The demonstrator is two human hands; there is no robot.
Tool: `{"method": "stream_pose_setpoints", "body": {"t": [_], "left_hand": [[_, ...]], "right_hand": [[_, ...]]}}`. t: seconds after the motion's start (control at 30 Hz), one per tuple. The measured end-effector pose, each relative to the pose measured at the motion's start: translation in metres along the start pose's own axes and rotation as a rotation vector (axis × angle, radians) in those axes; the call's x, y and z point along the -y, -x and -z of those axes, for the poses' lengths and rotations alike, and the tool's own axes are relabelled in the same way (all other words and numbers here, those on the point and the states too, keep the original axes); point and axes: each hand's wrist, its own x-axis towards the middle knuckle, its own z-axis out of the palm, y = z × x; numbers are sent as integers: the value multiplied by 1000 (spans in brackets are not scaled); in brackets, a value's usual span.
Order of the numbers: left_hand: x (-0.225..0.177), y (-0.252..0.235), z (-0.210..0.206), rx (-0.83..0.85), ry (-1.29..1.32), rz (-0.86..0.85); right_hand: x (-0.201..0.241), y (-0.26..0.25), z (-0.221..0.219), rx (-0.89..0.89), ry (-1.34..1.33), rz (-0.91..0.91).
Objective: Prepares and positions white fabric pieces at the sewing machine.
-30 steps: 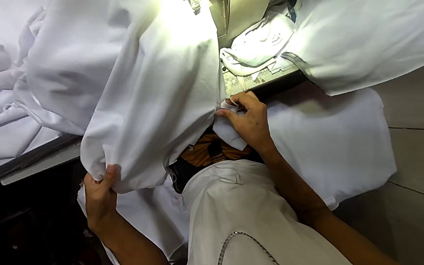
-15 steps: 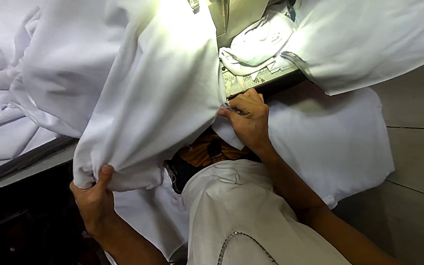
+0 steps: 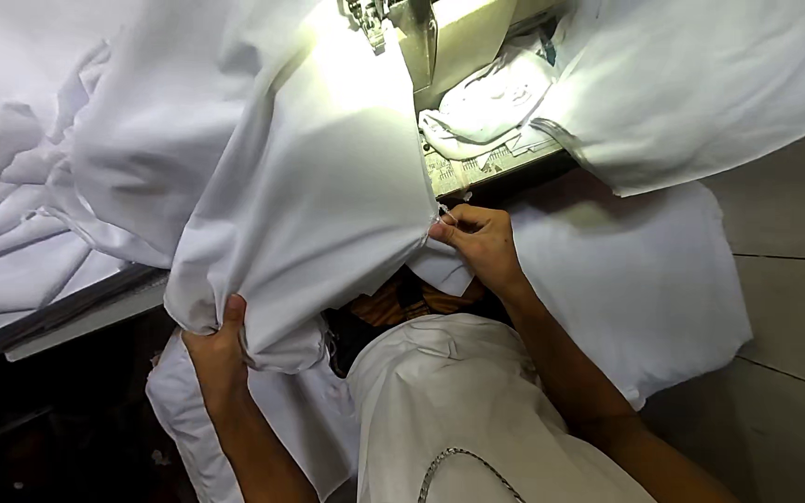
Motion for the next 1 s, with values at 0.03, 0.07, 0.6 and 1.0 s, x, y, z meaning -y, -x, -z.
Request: {"method": "stream_pose_setpoints", "body": {"t": [0.03, 0.07, 0.6, 1.0], "left_hand": [[1, 0, 0, -7, 15, -10], [1, 0, 1, -11, 26, -17], [-36, -18, 7, 8, 135, -213], [-89, -82, 12, -25, 21, -366]], "right_hand": [[0, -1, 1, 6, -1, 6], [-1, -1, 2, 13, -4, 14], [23, -22, 7, 0, 17, 76], [63, -81, 9, 6, 153, 203]]}}
